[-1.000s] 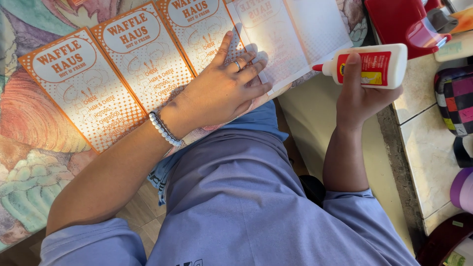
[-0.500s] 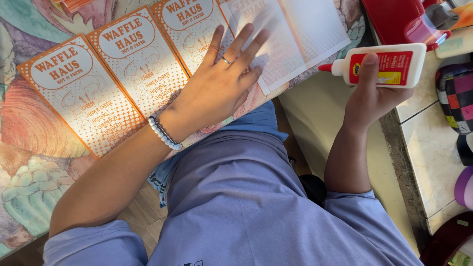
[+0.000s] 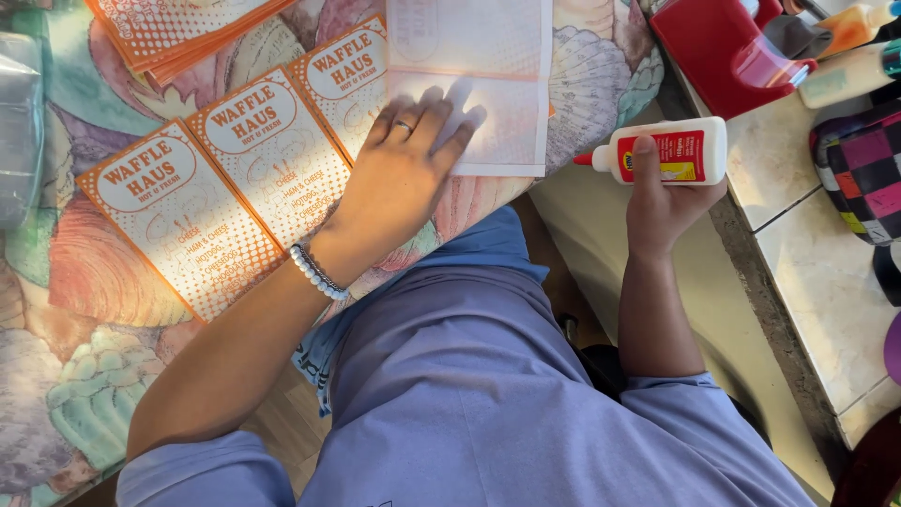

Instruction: Applying glue to paper templates and folding them to assemble packaging sleeves.

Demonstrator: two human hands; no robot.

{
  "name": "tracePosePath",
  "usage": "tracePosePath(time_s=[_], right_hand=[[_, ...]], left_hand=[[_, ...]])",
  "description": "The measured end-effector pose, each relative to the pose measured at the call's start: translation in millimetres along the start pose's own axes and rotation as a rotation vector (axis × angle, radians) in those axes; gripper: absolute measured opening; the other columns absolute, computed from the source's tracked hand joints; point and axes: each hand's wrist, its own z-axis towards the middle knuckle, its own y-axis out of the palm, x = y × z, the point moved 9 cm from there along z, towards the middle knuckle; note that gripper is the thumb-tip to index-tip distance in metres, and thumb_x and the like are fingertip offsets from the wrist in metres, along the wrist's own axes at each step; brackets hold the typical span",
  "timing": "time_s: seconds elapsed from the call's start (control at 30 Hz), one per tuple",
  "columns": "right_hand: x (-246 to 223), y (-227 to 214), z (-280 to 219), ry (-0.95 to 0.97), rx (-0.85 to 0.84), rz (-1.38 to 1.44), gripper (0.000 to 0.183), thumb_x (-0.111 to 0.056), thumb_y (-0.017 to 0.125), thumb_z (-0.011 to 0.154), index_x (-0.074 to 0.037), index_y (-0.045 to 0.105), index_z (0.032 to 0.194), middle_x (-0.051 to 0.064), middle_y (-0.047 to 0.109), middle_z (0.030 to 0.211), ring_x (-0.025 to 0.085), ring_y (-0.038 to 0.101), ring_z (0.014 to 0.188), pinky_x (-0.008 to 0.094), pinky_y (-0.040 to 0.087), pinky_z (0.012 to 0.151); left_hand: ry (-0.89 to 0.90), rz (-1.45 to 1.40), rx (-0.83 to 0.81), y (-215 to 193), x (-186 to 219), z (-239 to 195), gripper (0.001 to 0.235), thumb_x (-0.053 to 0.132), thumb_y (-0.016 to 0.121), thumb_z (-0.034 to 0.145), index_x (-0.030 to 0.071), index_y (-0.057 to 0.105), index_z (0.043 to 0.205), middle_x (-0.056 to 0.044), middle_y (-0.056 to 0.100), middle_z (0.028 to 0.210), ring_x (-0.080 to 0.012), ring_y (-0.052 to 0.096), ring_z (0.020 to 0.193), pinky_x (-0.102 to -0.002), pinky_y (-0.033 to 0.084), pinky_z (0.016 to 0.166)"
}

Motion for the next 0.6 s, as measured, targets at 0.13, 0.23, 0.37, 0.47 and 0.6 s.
tracePosePath(time_s=[0.13, 0.23, 0.37, 0.47, 0.6], right_hand=[[-12, 10, 0, -0.186, -0.168, 0.072, 0.029, -0.014, 0.083, 0.103, 0.003, 0.065, 0.119, 0.024, 0.072, 0.103, 0.04, 0.075, 0.087, 0.058, 0.062, 0.085], [-14, 13, -3, -0.183, -0.18, 0.084, 0.029, -0.013, 0.083, 0.103, 0.004, 0.066, 0.118, 0.024, 0.072, 0.102, 0.039, 0.075, 0.088, 0.056, 0.062, 0.085], [-20, 19, -11, -0.14, -0.187, 0.097, 0.028, -0.013, 0.083, 0.102, 0.004, 0.067, 0.117, 0.024, 0.072, 0.102, 0.038, 0.074, 0.088, 0.053, 0.062, 0.086], [-30, 26, -17, -0.114, -0.209, 0.13, 0.028, -0.015, 0.081, 0.101, 0.003, 0.068, 0.117, 0.022, 0.072, 0.101, 0.034, 0.074, 0.089, 0.05, 0.062, 0.087], [-35, 47, -46, -0.076, -0.243, 0.165, 0.03, -0.02, 0.088, 0.092, -0.001, 0.071, 0.11, 0.012, 0.073, 0.097, 0.019, 0.069, 0.094, 0.039, 0.059, 0.087]], left_hand=[[-0.008, 0.081, 0.006, 11, 2, -6, 0.033, 0.016, 0.064, 0.094, 0.016, 0.07, 0.127, -0.011, 0.061, 0.115, -0.0292, 0.057, 0.111, -0.047, 0.044, 0.09], [0.029, 0.06, 0.05, 5, 17, -3, 0.027, 0.016, 0.065, 0.093, 0.017, 0.073, 0.119, -0.01, 0.06, 0.107, -0.0293, 0.057, 0.099, -0.044, 0.042, 0.08], [0.061, 0.059, 0.055, -4, 29, 0, 0.028, 0.02, 0.066, 0.095, 0.016, 0.072, 0.122, -0.009, 0.057, 0.104, -0.0273, 0.054, 0.097, -0.04, 0.041, 0.078], [0.063, 0.013, 0.076, -35, 32, 8, 0.028, 0.019, 0.067, 0.098, 0.015, 0.072, 0.125, -0.012, 0.059, 0.113, -0.0307, 0.054, 0.104, -0.042, 0.04, 0.083], [0.042, -0.059, 0.059, -6, 18, 4, 0.031, 0.023, 0.07, 0.098, 0.015, 0.072, 0.128, -0.014, 0.059, 0.13, -0.0345, 0.049, 0.122, -0.049, 0.036, 0.095]])
